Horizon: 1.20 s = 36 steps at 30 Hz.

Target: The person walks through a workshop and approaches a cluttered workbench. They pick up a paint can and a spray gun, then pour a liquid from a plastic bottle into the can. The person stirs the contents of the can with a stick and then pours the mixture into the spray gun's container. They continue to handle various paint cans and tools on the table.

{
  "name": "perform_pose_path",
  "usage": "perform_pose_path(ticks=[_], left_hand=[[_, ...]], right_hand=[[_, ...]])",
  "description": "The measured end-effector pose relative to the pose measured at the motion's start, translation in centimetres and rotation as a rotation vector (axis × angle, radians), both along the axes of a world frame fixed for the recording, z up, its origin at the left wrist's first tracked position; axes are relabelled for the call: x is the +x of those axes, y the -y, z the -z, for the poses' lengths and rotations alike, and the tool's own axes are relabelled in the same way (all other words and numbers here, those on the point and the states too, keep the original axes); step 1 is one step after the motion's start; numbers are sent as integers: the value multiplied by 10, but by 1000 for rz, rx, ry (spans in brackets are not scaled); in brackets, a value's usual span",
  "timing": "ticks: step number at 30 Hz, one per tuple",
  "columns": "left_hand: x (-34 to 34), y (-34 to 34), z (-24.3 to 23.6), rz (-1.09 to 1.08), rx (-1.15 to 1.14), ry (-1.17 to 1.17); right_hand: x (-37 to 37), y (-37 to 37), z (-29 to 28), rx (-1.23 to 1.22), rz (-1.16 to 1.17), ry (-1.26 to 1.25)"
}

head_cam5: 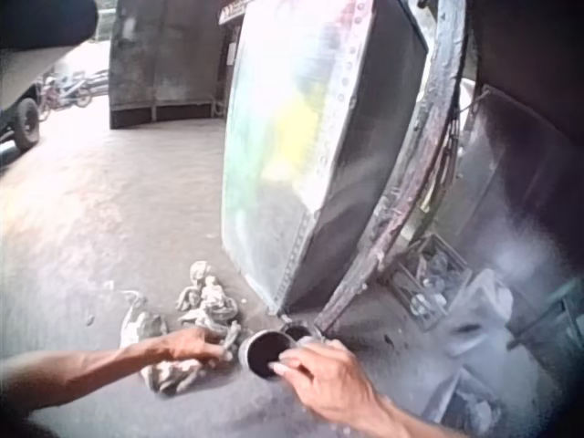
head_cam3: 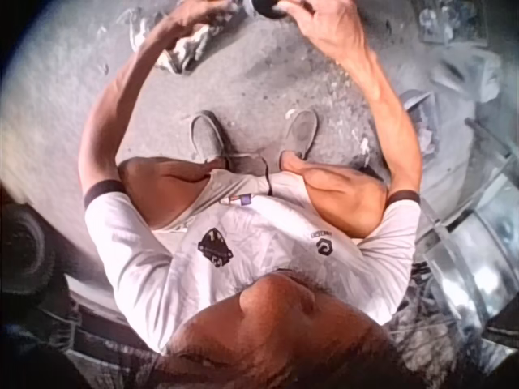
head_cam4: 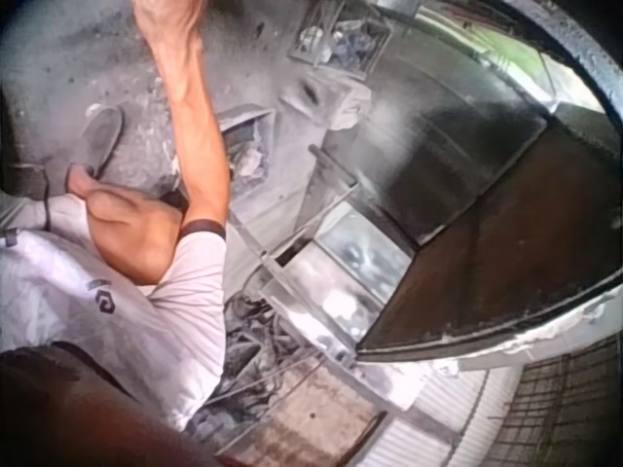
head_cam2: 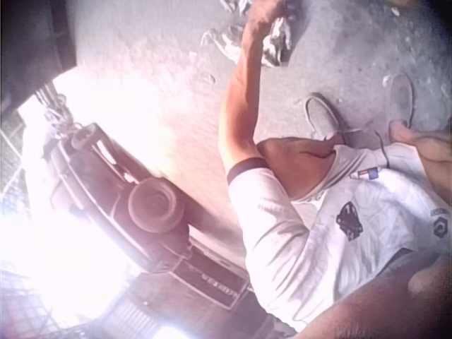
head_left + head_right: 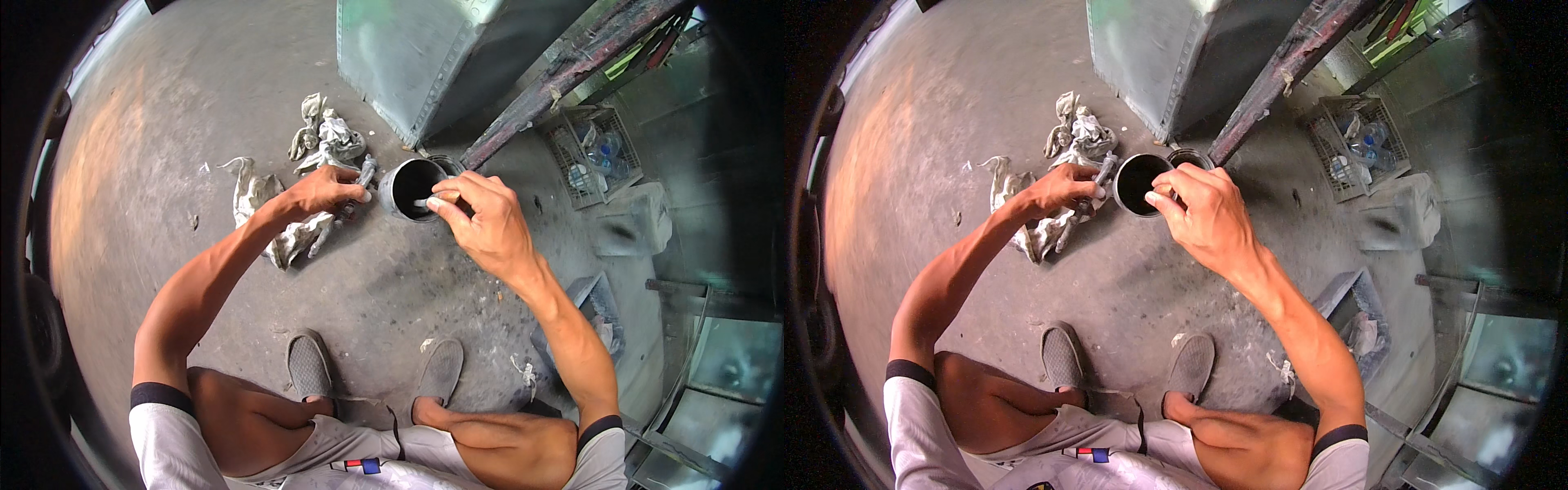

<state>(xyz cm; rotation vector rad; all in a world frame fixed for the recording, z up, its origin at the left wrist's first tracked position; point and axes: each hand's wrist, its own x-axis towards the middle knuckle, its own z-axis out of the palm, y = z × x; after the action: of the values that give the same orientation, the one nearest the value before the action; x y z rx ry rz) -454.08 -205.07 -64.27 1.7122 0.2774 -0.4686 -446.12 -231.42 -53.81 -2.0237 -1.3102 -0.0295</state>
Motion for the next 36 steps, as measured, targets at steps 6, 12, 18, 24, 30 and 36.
perform_pose_path(ticks=[6, 12, 18, 24, 30, 36], left_hand=[[-2, 2, -9, -50, -140, -59], [-2, -2, -15, -20, -215, -9], [-2, -8, -11, 21, -254, 81], [1, 0, -18, -2, -193, 114], [0, -1, -20, 2, -219, 118], [-3, 0, -19, -3, -299, 125]], right_hand=[[5, 0, -8, 63, 28, 156], [0, -5, -4, 242, -84, 288], [2, 0, -23, 261, -88, -155], [5, 2, -42, 236, -85, 233], [-2, -1, -33, 324, -188, -34], [7, 10, -58, 333, -103, 37]])
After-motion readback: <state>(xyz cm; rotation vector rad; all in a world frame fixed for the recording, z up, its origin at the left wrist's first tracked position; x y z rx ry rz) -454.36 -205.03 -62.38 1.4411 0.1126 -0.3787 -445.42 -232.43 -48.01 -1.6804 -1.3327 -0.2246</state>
